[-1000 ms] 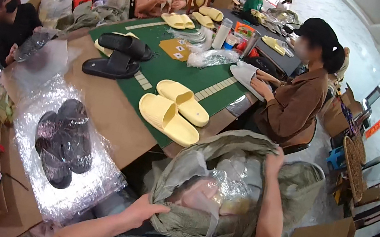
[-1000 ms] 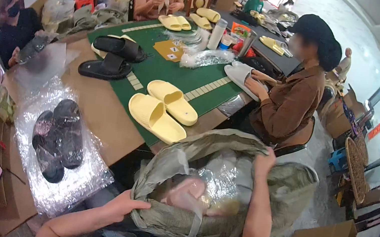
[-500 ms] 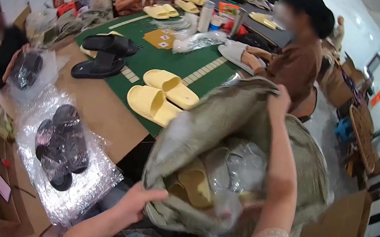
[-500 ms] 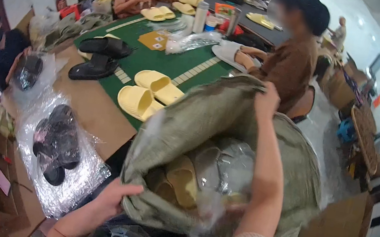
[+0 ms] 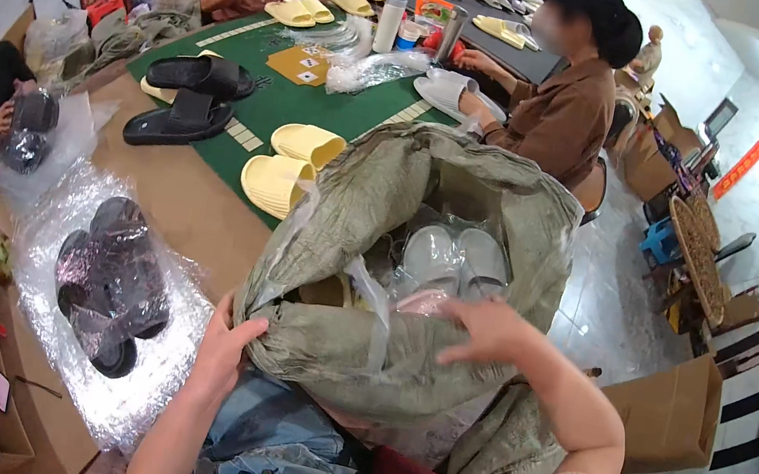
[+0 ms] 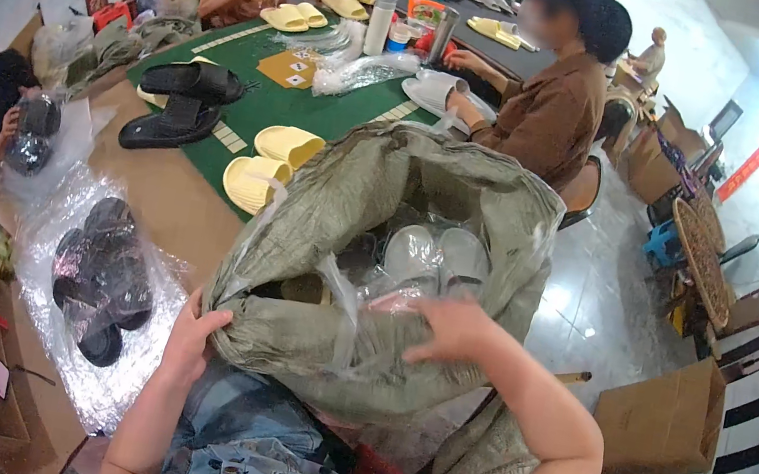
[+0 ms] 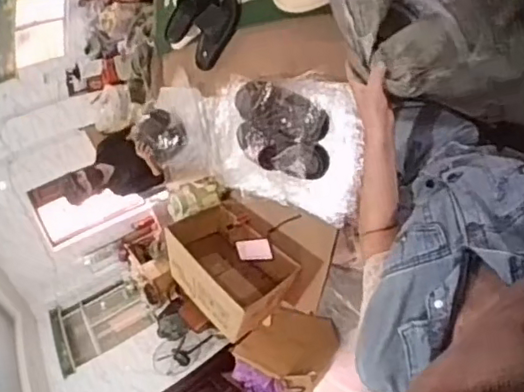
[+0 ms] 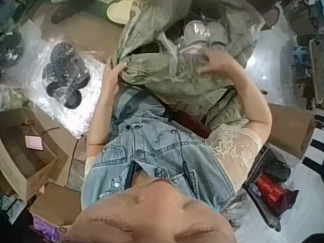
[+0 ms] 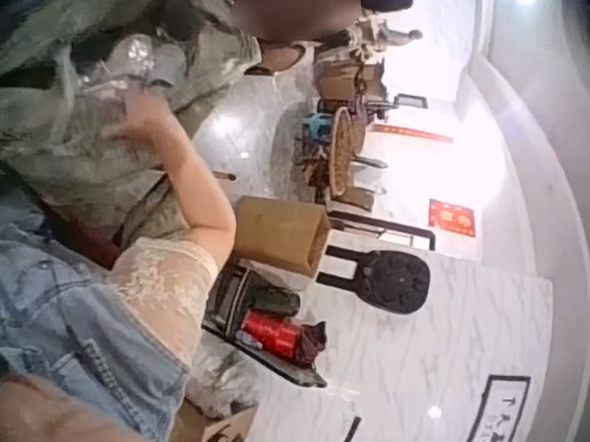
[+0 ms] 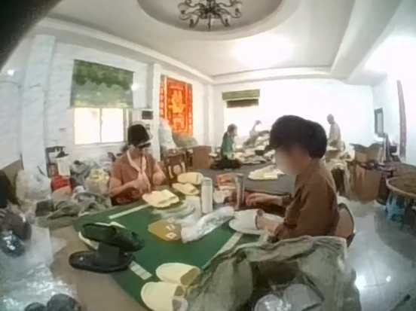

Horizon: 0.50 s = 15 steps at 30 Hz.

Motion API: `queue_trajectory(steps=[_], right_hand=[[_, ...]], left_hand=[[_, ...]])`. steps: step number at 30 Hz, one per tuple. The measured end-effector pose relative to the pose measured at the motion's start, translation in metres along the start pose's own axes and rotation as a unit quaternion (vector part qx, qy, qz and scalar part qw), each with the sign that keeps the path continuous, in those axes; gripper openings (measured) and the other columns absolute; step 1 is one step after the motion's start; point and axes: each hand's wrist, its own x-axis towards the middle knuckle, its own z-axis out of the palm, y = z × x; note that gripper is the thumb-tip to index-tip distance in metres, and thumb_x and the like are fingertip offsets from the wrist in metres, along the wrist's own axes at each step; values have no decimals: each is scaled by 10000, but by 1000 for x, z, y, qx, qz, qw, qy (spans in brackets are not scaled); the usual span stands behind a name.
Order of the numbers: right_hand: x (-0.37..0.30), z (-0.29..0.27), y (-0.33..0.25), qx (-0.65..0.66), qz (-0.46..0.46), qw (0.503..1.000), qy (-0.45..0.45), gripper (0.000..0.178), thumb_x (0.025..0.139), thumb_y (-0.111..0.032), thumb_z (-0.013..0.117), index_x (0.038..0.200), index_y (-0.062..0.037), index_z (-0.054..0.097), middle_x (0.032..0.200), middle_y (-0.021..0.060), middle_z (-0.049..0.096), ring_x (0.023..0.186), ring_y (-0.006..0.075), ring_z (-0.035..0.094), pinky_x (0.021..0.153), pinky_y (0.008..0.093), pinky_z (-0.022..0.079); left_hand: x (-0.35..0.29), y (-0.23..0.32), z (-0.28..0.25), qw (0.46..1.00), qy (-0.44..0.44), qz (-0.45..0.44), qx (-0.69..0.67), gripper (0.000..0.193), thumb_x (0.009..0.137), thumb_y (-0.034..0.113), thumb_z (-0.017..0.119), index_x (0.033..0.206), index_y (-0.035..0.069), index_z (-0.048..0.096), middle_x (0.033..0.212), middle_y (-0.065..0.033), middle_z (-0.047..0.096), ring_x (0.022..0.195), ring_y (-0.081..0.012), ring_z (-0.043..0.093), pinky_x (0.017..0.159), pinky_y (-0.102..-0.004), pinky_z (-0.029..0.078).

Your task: The person wraps pairs of slippers in bubble wrap and places them into a large green sack. The person handles multiple pairs of slippers in various colors, including white, yellow, pink, and black, wrapping each pair individually before adding them to the sack.

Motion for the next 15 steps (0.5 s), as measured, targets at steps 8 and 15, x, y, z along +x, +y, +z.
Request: queue_trajectory(steps=[8,15], right_hand=[[-43,22,-13,-134,62,986,-76,232,724,-240,675,922,-157,762,959,118,731,1028,306,678,998,504,431],[-32,-3,-73,-171,-42,981,82,691,697,-578,784,1200,-121,660,1104,128,686,1075,338,643,963,458,456]], left_hand=[[-30,1,-3,972,-17,143,184,741,899,57,678,1507,-12,260,1392,-221,495,1227,-254,553,1032,-372,457],[-81,28,-13,889,-32,201,409,763,867,126,749,1499,28,332,1468,-194,424,1295,-281,505,1022,-400,482]])
